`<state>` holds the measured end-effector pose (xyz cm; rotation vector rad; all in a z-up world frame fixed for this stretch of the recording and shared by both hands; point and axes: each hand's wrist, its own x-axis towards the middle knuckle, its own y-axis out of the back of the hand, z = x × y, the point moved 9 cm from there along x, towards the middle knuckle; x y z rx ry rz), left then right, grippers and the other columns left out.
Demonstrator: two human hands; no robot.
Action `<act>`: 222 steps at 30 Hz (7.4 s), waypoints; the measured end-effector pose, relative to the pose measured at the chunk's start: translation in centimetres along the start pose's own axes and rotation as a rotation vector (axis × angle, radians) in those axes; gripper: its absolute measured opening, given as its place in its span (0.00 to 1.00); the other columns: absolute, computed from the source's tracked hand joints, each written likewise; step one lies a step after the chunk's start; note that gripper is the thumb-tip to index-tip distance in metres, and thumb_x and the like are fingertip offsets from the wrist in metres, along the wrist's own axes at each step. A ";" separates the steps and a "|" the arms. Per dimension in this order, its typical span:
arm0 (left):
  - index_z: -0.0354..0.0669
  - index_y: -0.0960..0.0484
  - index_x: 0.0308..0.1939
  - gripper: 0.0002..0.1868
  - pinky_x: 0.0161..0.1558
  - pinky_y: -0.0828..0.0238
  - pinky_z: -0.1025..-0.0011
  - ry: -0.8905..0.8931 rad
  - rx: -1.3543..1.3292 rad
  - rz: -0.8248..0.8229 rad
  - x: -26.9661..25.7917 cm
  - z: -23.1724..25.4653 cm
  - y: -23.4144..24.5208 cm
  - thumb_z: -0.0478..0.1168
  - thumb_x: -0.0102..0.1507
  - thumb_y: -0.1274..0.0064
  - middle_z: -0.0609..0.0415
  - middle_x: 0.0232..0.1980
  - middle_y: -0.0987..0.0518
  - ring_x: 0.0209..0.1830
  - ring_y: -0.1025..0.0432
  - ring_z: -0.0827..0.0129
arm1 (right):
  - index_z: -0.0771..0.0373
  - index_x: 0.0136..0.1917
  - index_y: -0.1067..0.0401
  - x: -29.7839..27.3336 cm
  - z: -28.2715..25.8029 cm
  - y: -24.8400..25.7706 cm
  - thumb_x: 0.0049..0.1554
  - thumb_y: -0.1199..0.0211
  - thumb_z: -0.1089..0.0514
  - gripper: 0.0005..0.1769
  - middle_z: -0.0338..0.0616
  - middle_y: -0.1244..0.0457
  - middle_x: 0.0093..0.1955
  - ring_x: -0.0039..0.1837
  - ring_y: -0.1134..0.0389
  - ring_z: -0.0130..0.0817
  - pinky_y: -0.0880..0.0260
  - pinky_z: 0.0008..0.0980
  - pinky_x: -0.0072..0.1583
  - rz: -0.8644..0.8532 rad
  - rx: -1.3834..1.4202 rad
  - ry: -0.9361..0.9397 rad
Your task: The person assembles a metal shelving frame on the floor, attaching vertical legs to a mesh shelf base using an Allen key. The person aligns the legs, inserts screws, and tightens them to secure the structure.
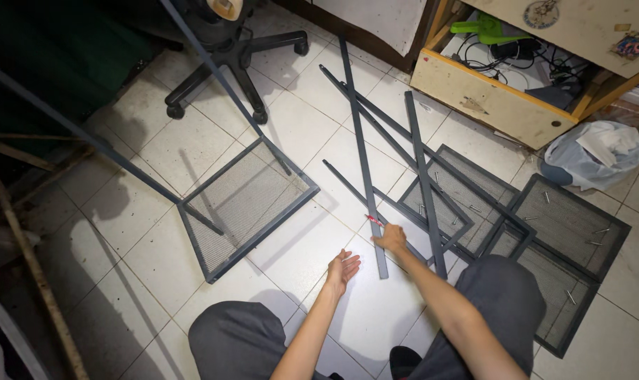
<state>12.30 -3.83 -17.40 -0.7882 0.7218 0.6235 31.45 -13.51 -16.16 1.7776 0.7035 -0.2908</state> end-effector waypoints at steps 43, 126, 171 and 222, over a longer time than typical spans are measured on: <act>0.37 0.29 0.42 0.11 0.39 0.33 0.77 -0.542 0.499 -0.188 -5.3 7.2 -10.3 0.41 0.60 0.57 0.50 0.35 0.24 0.33 0.30 0.73 | 0.66 0.28 0.37 -8.7 3.4 12.2 0.31 0.37 0.60 0.13 0.42 0.44 0.26 0.32 0.44 0.33 0.45 0.31 0.36 0.609 0.827 -0.102; 0.50 0.53 0.64 0.24 0.47 0.37 0.70 -0.874 -0.024 -0.339 -26.5 30.7 -12.1 0.40 0.64 0.68 0.48 0.42 0.32 0.40 0.35 0.69 | 0.71 0.60 0.41 -23.1 -20.4 15.4 0.49 0.43 0.65 0.25 0.37 0.41 0.44 0.46 0.42 0.22 0.40 0.21 0.48 -0.255 1.040 0.818; 0.35 0.46 0.61 0.28 0.52 0.38 0.74 -1.291 0.014 0.268 -40.9 26.5 14.3 0.29 0.58 0.56 0.49 0.49 0.29 0.51 0.33 0.68 | 0.68 0.39 0.36 -34.5 -33.7 -2.1 0.42 0.34 0.58 0.16 0.44 0.38 0.33 0.37 0.37 0.29 0.36 0.28 0.42 -0.412 0.430 1.202; 0.40 0.38 0.59 0.21 0.48 0.35 0.76 -1.066 0.240 0.198 -36.1 27.8 15.3 0.36 0.61 0.58 0.53 0.40 0.26 0.43 0.31 0.73 | 0.69 0.40 0.37 -31.8 -33.5 -7.6 0.46 0.37 0.58 0.14 0.42 0.40 0.25 0.23 0.38 0.25 0.40 0.25 0.25 -0.467 0.451 0.908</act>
